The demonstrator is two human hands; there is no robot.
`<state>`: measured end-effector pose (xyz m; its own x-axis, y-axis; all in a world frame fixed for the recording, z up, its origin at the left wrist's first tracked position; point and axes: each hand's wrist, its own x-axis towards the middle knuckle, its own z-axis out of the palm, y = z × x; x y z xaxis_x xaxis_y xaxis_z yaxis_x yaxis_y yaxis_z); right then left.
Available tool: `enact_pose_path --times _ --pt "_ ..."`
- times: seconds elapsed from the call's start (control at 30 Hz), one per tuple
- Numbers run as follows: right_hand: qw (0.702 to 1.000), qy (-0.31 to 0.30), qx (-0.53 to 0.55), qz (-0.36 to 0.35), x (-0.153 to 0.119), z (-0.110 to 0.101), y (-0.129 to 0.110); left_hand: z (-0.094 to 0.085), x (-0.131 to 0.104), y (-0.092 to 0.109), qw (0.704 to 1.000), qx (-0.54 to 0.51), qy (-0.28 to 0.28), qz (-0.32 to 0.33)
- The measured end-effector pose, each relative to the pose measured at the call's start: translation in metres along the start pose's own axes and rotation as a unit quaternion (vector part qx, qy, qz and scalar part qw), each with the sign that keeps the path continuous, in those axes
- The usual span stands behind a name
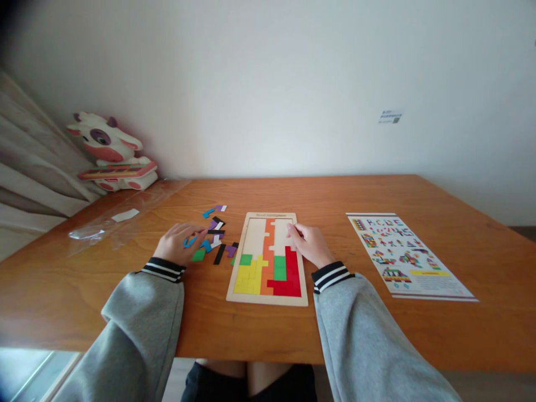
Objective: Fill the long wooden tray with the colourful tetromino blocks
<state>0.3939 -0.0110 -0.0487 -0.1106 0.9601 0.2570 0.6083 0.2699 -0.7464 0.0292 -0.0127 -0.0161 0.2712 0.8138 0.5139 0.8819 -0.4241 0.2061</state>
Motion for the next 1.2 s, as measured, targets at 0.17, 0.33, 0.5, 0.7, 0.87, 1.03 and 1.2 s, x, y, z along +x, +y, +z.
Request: enact_pose_path --times 0.17,0.33,0.5,0.7,0.87,1.03,1.2 --pt "1.0 0.002 0.005 0.001 -0.004 -0.001 0.0 -0.015 -0.025 -0.028 0.997 0.04 0.031 -0.057" --pt "1.0 0.0 -0.005 0.001 -0.007 -0.001 -0.001 -0.017 -0.037 -0.045 0.998 0.005 -0.048 -0.047" --pt "1.0 -0.008 -0.011 0.0 -0.007 -0.001 -0.003 -0.013 -0.039 -0.043 0.994 -0.03 -0.104 -0.013" --pt "1.0 -0.01 -0.008 -0.002 -0.007 -0.001 -0.002 -0.01 -0.037 -0.043 0.992 -0.053 -0.101 -0.051" --pt "1.0 -0.003 -0.011 -0.004 -0.007 0.0 -0.001 -0.014 -0.042 -0.049 0.995 -0.04 -0.027 -0.086" --pt "1.0 -0.004 0.0 -0.005 -0.008 -0.001 -0.001 -0.028 -0.064 -0.069 0.996 -0.024 -0.034 -0.077" --pt "1.0 -0.014 -0.018 0.0 -0.007 -0.001 -0.002 -0.04 -0.086 -0.073 0.995 -0.052 -0.053 -0.06"
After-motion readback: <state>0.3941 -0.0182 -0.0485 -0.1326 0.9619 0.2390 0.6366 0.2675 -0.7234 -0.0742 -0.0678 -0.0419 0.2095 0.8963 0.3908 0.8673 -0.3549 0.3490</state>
